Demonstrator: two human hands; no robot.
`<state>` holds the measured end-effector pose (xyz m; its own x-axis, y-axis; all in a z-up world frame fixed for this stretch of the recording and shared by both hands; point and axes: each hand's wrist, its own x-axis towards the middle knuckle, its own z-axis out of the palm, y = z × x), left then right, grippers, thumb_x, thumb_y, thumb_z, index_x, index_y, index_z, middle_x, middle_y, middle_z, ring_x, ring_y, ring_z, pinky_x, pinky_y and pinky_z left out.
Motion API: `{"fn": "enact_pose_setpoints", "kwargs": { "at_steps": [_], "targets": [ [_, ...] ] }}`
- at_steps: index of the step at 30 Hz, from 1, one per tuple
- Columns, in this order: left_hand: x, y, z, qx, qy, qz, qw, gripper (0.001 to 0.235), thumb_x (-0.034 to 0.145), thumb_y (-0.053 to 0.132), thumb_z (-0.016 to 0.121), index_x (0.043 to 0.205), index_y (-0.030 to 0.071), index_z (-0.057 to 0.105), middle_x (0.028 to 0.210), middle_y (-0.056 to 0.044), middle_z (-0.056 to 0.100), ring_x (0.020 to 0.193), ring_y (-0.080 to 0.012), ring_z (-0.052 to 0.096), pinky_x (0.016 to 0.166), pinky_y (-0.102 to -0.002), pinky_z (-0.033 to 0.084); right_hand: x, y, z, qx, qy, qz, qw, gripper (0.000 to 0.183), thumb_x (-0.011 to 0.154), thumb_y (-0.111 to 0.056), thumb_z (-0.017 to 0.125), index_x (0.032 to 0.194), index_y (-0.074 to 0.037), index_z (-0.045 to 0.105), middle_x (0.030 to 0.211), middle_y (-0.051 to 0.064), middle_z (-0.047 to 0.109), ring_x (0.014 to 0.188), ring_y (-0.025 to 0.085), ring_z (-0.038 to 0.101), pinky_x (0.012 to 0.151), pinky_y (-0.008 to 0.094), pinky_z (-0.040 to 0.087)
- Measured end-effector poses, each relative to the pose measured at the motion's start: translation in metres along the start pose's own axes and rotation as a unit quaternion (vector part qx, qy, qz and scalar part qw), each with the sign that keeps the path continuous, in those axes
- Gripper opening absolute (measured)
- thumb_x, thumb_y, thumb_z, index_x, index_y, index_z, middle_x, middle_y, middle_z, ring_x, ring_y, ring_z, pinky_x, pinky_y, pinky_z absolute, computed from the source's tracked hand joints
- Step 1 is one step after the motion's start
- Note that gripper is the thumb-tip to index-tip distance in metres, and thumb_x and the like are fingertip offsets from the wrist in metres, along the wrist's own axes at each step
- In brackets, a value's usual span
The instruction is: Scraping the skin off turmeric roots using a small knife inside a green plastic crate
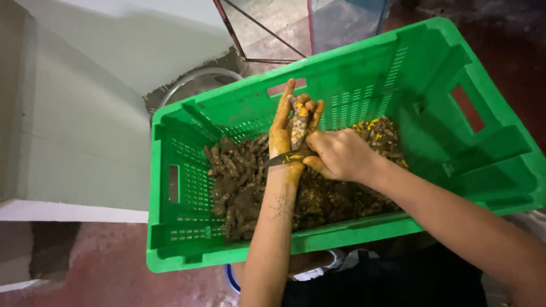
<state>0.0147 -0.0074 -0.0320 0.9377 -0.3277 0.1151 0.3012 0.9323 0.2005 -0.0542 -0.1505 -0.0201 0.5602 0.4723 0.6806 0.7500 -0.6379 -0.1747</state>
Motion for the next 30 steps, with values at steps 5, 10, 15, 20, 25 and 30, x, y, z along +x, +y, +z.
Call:
{"fn": "enact_pose_setpoints", "kwargs": {
  "at_steps": [5,10,15,20,25,30],
  "targets": [
    [0.005,0.002,-0.016,-0.038,-0.050,0.001,0.998,0.047,0.106,0.012,0.058,0.152,0.010,0.050,0.105,-0.018,0.061,0.095,-0.0323,0.067,0.111,-0.061,0.048,0.003,-0.006,0.004,-0.062,0.021,-0.008,0.998,0.050,0.105,-0.057,0.033,0.093,-0.012,0.052,0.064,0.002,0.049,0.056,0.025,0.063,0.050,0.037,0.053],
    [0.013,0.004,-0.045,-0.031,-0.056,0.027,0.998,0.047,0.106,0.015,0.057,0.153,0.015,0.050,0.105,-0.017,0.064,0.090,-0.0276,0.064,0.113,-0.059,0.047,0.008,-0.012,0.008,-0.162,0.030,-0.015,0.986,0.051,0.108,-0.054,0.027,0.095,-0.011,0.052,0.071,0.002,0.047,0.056,0.023,0.061,0.048,0.037,0.052],
    [0.002,-0.005,-0.020,0.005,0.011,0.059,0.998,0.043,0.105,0.014,0.058,0.148,0.012,0.053,0.096,-0.015,0.063,0.086,-0.0303,0.069,0.106,-0.056,0.051,0.005,-0.006,0.018,-0.169,0.017,0.026,0.985,0.051,0.109,-0.054,0.038,0.104,-0.006,0.056,0.070,0.006,0.050,0.055,0.028,0.062,0.047,0.040,0.051],
    [-0.006,-0.013,-0.018,0.012,0.047,0.072,0.996,0.046,0.104,0.011,0.058,0.149,0.007,0.050,0.102,-0.021,0.069,0.108,-0.0413,0.069,0.114,-0.061,0.043,0.011,-0.003,0.003,-0.072,-0.006,0.060,0.996,0.057,0.107,-0.059,0.034,0.103,-0.005,0.053,0.073,0.009,0.054,0.065,0.033,0.067,0.053,0.045,0.054],
    [0.005,-0.001,-0.025,0.026,0.021,0.077,0.996,0.044,0.105,0.007,0.058,0.147,0.000,0.050,0.108,-0.028,0.072,0.121,-0.0484,0.062,0.116,-0.064,0.040,0.000,-0.011,0.015,-0.021,-0.046,0.063,0.997,0.048,0.105,-0.053,0.044,0.105,-0.006,0.053,0.072,0.011,0.061,0.068,0.036,0.070,0.056,0.049,0.056],
    [0.008,-0.003,-0.024,0.042,0.018,0.060,0.997,0.046,0.103,0.009,0.061,0.147,0.003,0.052,0.102,-0.026,0.072,0.117,-0.0470,0.066,0.114,-0.063,0.042,0.006,-0.014,0.009,-0.045,-0.050,0.078,0.995,0.048,0.106,-0.055,0.037,0.104,-0.008,0.051,0.071,0.010,0.058,0.068,0.035,0.069,0.055,0.051,0.055]
  ]
}}
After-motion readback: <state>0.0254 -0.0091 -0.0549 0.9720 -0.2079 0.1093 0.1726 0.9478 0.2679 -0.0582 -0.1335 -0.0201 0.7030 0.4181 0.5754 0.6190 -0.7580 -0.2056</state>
